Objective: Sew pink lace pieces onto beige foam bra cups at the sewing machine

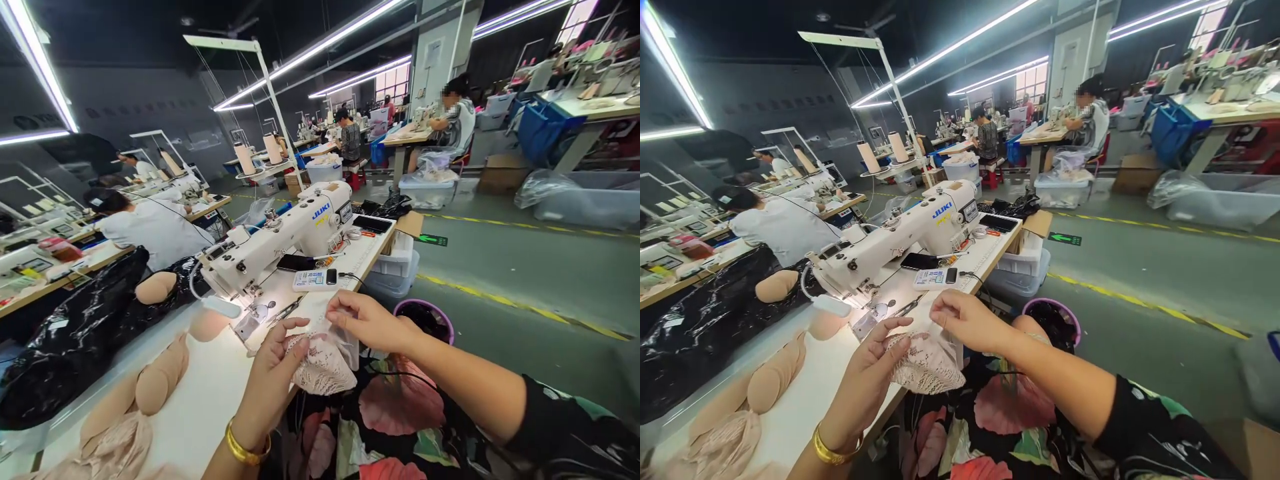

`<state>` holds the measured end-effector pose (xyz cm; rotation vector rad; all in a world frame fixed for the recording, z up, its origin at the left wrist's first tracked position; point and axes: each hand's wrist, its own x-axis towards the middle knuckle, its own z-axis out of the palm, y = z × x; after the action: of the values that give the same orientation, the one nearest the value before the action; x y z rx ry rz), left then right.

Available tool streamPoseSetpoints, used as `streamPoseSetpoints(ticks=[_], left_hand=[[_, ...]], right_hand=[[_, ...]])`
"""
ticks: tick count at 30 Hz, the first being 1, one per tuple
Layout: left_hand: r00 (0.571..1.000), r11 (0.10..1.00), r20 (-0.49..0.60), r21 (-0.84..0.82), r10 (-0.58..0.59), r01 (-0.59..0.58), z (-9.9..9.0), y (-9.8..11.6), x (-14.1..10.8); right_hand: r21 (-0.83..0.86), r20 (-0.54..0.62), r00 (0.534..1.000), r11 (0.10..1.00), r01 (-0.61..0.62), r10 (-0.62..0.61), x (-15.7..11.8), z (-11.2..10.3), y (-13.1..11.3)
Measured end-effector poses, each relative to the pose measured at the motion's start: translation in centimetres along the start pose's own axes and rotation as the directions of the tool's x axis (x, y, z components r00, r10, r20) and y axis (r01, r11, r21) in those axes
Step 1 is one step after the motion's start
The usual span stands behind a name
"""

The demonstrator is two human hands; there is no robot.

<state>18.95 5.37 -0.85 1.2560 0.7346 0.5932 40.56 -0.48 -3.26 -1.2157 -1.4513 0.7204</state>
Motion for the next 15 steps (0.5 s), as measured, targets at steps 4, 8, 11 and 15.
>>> streamPoseSetpoints(ticks=[4, 8, 11, 15], left_hand=[[0.988, 0.999, -0.150, -0.001, 0.034, -0.034, -1.0, -1.2, 1.4], [0.993, 0.993, -0.109, 0.110, 0.053, -0.041, -0.8, -3.1, 2.2], [1.000, 0.990, -0.007, 0.140, 0.001, 0.000, 0.2, -4.7, 2.6], [0.984, 0.996, -0.155, -0.011, -0.091, 0.090, 0.0, -6.6, 3.6]], right_hand=[[-0.054, 0.014, 0.997, 0.996, -0.074, 0.074, -0.5, -1.3, 0.3], [-0.075, 0.194, 0.981, 0.997, 0.004, 0.011, -1.5, -1.0, -0.9], [-0.011, 0.289, 0.956, 0.999, 0.050, -0.045, -1.2, -0.8, -0.7], [-0.199, 0.175, 0.984, 0.978, 0.057, -0.022, 2.7, -2.4, 2.5]])
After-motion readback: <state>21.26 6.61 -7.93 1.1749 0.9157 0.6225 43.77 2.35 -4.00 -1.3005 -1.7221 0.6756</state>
